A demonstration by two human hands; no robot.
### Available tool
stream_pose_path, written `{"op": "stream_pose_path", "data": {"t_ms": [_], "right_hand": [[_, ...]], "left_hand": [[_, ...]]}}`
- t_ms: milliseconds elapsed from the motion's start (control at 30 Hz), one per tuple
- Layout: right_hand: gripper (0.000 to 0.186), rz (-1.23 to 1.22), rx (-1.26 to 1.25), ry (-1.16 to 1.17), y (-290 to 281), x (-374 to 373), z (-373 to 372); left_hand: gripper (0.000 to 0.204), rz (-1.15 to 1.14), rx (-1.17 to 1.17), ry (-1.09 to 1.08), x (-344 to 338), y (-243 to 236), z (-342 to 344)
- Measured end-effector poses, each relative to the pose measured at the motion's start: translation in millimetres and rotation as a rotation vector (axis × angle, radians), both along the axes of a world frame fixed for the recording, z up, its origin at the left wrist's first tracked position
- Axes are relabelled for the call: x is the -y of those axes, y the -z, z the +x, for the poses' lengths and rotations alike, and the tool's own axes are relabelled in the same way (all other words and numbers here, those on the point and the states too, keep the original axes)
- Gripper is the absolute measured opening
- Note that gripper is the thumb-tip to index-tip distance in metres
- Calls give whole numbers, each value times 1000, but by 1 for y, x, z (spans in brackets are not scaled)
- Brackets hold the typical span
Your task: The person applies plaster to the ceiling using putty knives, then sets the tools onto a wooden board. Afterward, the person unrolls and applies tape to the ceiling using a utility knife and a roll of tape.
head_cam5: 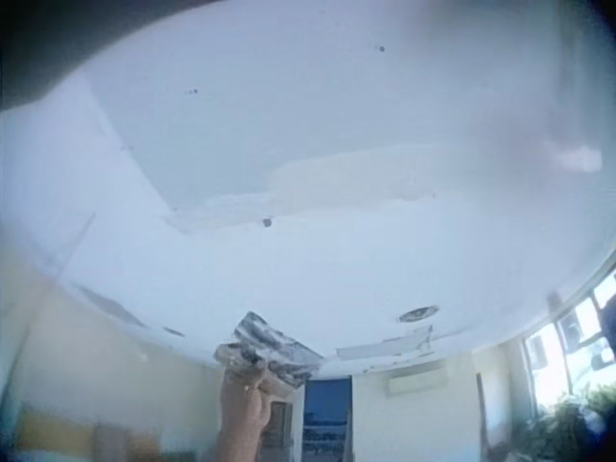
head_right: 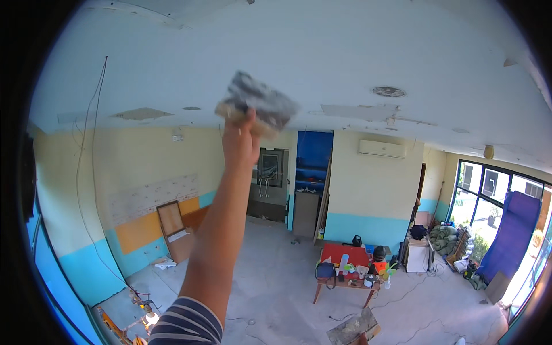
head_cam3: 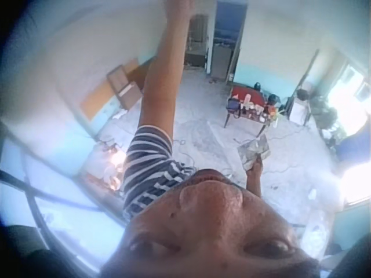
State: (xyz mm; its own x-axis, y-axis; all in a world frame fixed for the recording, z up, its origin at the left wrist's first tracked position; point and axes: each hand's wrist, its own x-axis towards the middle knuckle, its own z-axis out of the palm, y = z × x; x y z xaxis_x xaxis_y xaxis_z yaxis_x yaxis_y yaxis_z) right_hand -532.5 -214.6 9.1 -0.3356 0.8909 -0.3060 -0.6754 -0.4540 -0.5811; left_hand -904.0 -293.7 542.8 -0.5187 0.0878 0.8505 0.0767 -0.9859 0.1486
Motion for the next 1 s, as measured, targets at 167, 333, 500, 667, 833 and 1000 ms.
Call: {"op": "stream_pose_path", "data": {"t_ms": [167, 333, 500, 667, 833, 1000], "right_hand": [[34, 147, -160, 16, 82, -40, 29], [31, 104, -210, 36, 21, 16, 52], [32, 197, 129, 214, 17, 36, 67], [34, 239, 21, 134, 36, 33, 83], [38, 117, 140, 303, 20, 53, 84], [39, 166, 130, 216, 21, 46, 83]], "left_hand": [[49, 243, -78, 277, 21, -121, 5], [47, 352, -182, 445, 24, -182, 44], [42, 180, -73, 396, 24, -199, 87], [43, 37, -67, -190, -11, -231, -39], [51, 156, 180, -176, -21, -179, 0], [56, 333, -54, -1082, 41, -172, 52]]}}
